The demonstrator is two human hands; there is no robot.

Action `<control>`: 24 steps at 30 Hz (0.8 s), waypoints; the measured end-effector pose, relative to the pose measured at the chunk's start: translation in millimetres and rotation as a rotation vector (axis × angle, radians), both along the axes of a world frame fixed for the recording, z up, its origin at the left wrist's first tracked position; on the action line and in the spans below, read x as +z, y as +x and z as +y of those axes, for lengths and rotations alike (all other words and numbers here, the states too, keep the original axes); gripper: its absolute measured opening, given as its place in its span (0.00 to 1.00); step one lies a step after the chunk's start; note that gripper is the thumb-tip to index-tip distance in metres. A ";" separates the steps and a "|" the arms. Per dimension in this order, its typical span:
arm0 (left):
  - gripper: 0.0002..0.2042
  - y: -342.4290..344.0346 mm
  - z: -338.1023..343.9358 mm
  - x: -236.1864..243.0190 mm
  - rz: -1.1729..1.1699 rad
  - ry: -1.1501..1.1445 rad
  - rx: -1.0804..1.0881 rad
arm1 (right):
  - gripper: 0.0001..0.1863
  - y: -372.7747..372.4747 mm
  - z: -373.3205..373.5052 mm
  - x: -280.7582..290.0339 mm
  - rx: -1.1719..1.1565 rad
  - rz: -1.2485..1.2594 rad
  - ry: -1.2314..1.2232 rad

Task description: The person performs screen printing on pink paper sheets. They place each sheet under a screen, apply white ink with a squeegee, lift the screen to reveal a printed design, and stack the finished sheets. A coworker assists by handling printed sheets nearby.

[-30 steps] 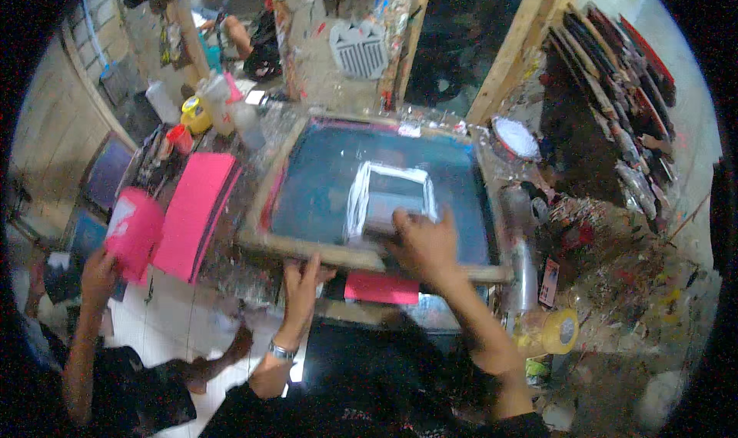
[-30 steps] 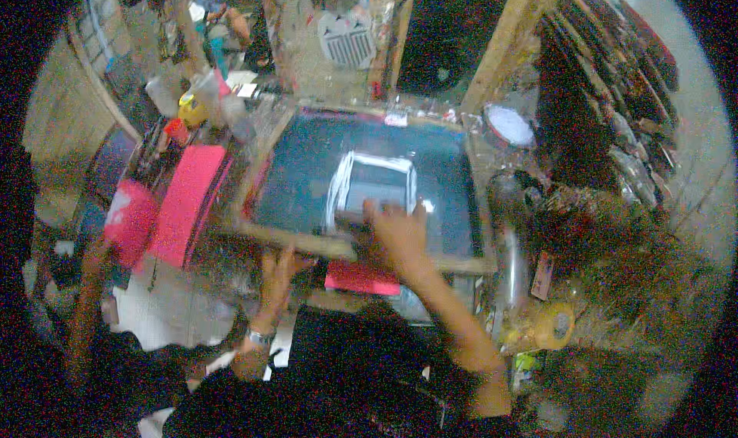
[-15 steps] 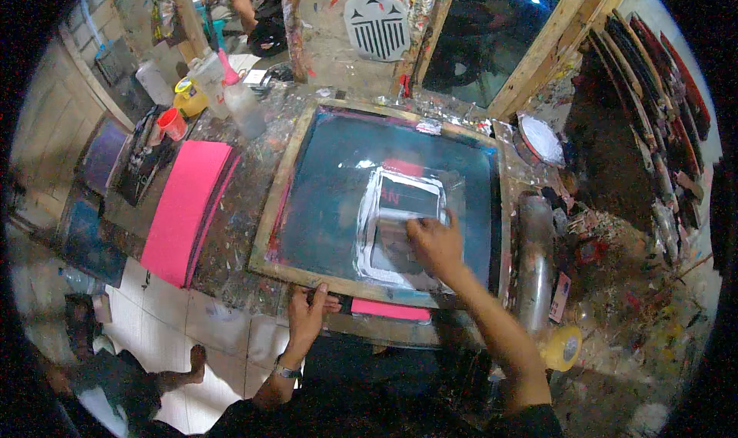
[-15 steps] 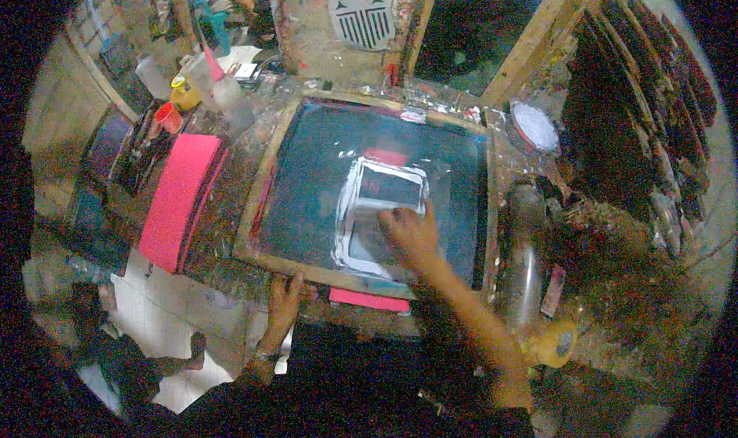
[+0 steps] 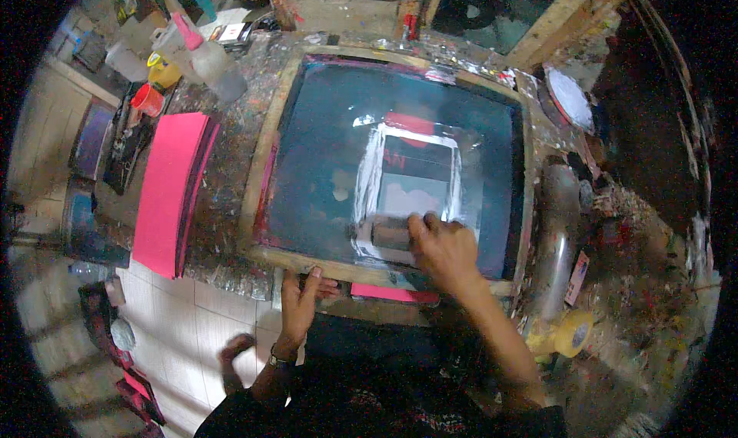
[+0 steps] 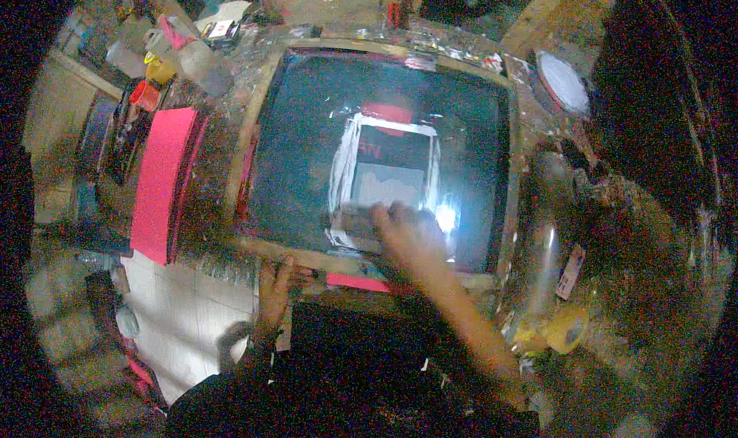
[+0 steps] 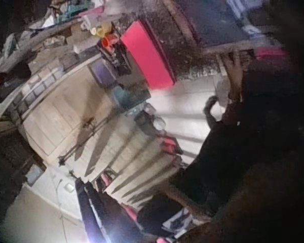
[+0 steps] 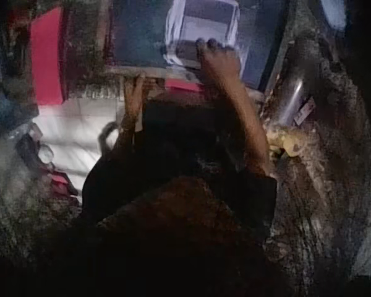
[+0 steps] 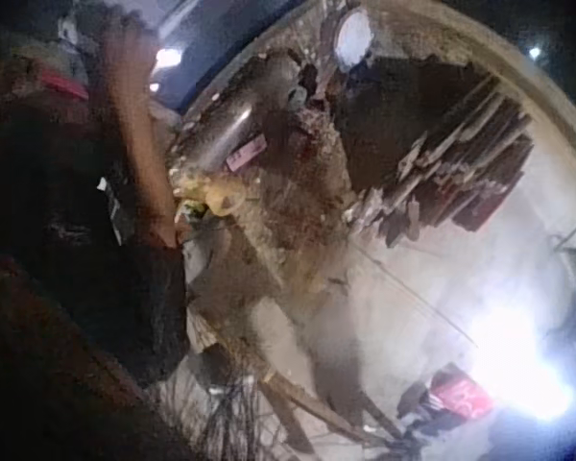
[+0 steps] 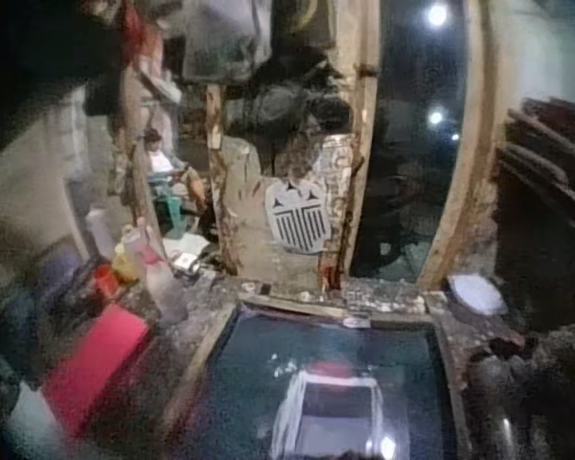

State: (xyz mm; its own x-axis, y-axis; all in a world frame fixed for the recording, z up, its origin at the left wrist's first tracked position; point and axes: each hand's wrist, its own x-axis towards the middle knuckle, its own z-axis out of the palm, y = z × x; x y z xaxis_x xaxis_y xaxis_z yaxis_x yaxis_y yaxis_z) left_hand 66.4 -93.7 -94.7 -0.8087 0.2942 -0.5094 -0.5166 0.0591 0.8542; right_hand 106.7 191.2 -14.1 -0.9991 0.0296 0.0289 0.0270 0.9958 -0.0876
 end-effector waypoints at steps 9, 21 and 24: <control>0.12 -0.6 -1.0 7.0 0.287 0.166 0.059 | 0.20 37.0 -37.0 47.6 -0.051 0.240 0.135; 0.12 -93.0 79.7 142.2 1.044 0.164 0.148 | 0.30 -51.7 3.1 212.1 -0.152 0.743 0.265; 0.14 -149.2 117.1 90.7 0.998 -0.095 -0.036 | 0.33 -83.0 27.0 252.0 -0.151 0.797 0.334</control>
State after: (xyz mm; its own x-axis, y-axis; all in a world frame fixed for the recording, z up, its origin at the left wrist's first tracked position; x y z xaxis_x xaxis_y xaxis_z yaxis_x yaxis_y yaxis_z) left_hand -82.8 23.4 -4.0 -0.8701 0.3203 0.3747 0.4374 0.1508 0.8865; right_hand 23.7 218.2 237.9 -0.6636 0.0252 0.7476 0.2158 0.9634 0.1591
